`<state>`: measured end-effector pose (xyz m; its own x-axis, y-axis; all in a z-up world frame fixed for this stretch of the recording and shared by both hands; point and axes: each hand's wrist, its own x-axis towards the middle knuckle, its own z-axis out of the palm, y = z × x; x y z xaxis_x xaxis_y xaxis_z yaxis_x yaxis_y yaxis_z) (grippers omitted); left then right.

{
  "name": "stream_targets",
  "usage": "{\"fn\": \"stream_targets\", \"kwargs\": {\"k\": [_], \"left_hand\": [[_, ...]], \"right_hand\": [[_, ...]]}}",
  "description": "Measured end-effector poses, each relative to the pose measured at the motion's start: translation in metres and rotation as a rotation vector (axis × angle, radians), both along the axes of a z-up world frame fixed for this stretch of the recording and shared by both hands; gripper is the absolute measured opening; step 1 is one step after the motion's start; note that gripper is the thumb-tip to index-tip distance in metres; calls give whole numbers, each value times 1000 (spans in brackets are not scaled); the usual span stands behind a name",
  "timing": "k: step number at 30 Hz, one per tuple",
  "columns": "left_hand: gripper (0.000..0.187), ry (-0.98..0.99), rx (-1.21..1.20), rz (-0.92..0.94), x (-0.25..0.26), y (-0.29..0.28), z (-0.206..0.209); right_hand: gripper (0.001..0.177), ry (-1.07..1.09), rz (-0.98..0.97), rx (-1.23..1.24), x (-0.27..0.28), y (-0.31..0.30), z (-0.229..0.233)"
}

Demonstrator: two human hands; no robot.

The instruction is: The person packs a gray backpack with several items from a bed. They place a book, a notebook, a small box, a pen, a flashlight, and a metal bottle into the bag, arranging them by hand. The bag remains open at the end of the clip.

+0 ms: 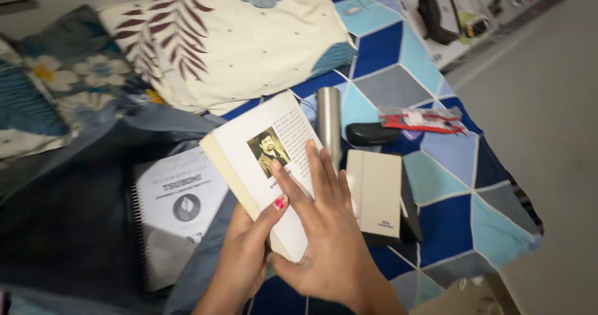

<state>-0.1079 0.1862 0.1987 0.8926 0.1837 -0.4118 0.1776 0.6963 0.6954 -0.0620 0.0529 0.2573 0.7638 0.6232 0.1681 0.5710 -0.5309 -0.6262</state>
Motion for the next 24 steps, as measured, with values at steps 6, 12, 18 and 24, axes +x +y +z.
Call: {"fn": "stream_targets", "kwargs": {"k": [6, 12, 18, 24], "left_hand": [[51, -155, 322, 100, -36, 73, 42], [57, -157, 234, 334, -50, 132, 42], [61, 61, 526, 334, -60, 169, 18], [79, 94, 776, 18, -60, 216, -33]], "right_hand": [[112, -59, 155, 91, -23, 79, 38], [105, -45, 308, 97, -35, 159, 28], [71, -1, 373, -4, -32, 207, 3], [50, 427, -26, 3, -31, 219, -34]]}}
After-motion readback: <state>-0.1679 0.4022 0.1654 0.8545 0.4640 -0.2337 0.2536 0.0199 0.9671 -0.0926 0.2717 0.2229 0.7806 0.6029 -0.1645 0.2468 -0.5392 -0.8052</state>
